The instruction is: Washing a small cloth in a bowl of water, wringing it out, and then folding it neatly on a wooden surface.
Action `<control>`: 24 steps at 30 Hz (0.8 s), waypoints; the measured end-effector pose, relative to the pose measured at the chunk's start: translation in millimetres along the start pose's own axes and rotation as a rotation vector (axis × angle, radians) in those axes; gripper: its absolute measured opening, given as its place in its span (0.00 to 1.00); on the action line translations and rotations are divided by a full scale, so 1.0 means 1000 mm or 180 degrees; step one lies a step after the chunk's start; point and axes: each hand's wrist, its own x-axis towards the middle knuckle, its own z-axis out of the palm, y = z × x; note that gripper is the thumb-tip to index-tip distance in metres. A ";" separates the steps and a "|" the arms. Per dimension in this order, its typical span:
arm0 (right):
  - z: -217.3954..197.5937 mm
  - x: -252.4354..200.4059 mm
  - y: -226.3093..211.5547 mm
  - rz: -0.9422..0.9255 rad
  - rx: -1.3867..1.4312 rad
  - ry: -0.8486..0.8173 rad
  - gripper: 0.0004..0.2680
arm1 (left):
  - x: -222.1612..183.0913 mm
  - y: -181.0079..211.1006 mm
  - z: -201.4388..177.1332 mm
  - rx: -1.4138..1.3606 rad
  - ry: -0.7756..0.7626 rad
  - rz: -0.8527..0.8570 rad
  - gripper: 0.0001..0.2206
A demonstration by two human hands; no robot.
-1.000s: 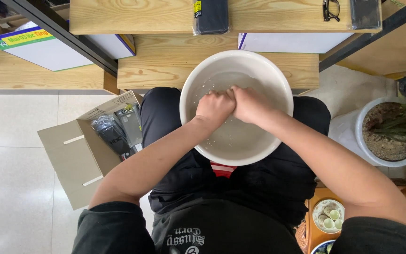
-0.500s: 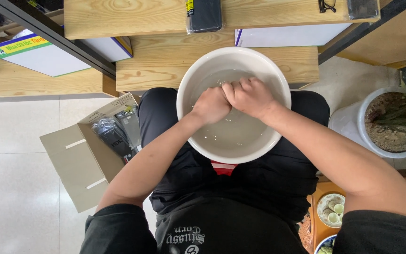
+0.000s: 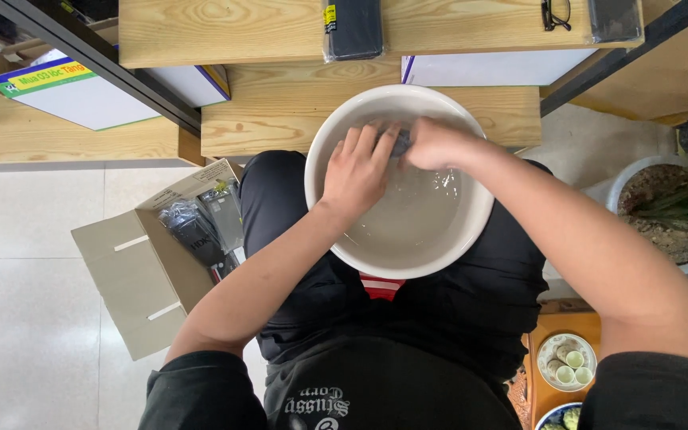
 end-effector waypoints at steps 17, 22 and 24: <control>0.072 0.051 0.037 -0.0301 -0.0199 -0.0903 0.06 | -0.021 -0.002 0.053 0.0037 -0.0861 0.0191 0.04; 0.067 0.037 0.021 -0.0605 -0.1316 0.0033 0.08 | -0.007 -0.003 0.026 -0.1052 -0.2774 -0.0864 0.06; 0.064 0.036 0.027 -0.1457 -0.1752 0.0667 0.09 | -0.001 -0.002 0.022 -0.1900 -0.2723 -0.1574 0.09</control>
